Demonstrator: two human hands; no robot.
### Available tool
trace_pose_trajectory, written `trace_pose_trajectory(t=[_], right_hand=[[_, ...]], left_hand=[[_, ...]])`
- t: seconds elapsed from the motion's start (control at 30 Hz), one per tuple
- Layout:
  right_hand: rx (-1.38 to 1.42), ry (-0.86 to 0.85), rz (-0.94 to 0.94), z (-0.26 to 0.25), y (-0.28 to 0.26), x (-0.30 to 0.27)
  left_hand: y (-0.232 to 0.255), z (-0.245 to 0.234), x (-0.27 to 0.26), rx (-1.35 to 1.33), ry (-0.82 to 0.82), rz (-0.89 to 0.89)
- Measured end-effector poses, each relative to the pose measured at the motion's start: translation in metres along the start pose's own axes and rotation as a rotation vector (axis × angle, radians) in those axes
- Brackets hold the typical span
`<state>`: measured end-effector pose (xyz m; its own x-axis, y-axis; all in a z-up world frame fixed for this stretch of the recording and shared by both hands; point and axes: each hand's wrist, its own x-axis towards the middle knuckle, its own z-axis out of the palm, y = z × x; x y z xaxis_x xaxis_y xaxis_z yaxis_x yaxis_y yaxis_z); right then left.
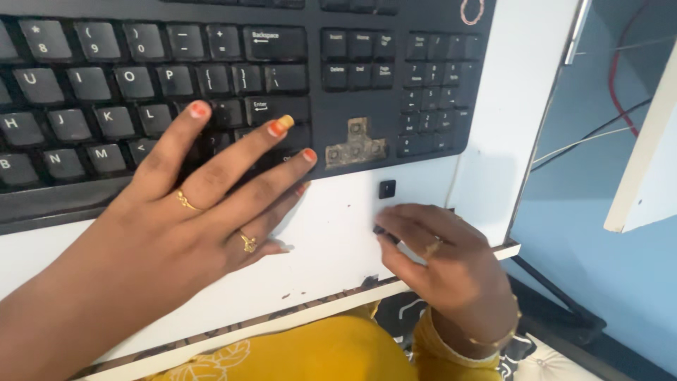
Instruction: The person replaces individual keys on a computer keyboard by hand, pressing them into place one by one on the directional pad and other areas.
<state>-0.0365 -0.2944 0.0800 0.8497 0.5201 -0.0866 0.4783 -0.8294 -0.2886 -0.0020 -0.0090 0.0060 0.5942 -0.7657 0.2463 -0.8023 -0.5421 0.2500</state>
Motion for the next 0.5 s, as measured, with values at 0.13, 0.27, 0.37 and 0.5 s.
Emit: trace_pose_trajectory(t=[0.13,0.27,0.37,0.5], right_hand=[[0.072,-0.017,0.139,0.005,-0.002,-0.002],[0.152,0.006,0.138,0.008,-0.004,-0.002],[0.168,0.019,0.164,0.012,-0.005,-0.002],[0.151,0.057,0.154,0.018,-0.003,-0.001]], left_hand=[[-0.001,-0.001,0.001,-0.067,0.016,-0.004],[0.0,-0.002,0.0,-0.05,0.01,-0.004],[0.0,-0.002,-0.001,-0.039,0.018,-0.005],[-0.001,-0.002,-0.001,-0.051,0.021,-0.006]])
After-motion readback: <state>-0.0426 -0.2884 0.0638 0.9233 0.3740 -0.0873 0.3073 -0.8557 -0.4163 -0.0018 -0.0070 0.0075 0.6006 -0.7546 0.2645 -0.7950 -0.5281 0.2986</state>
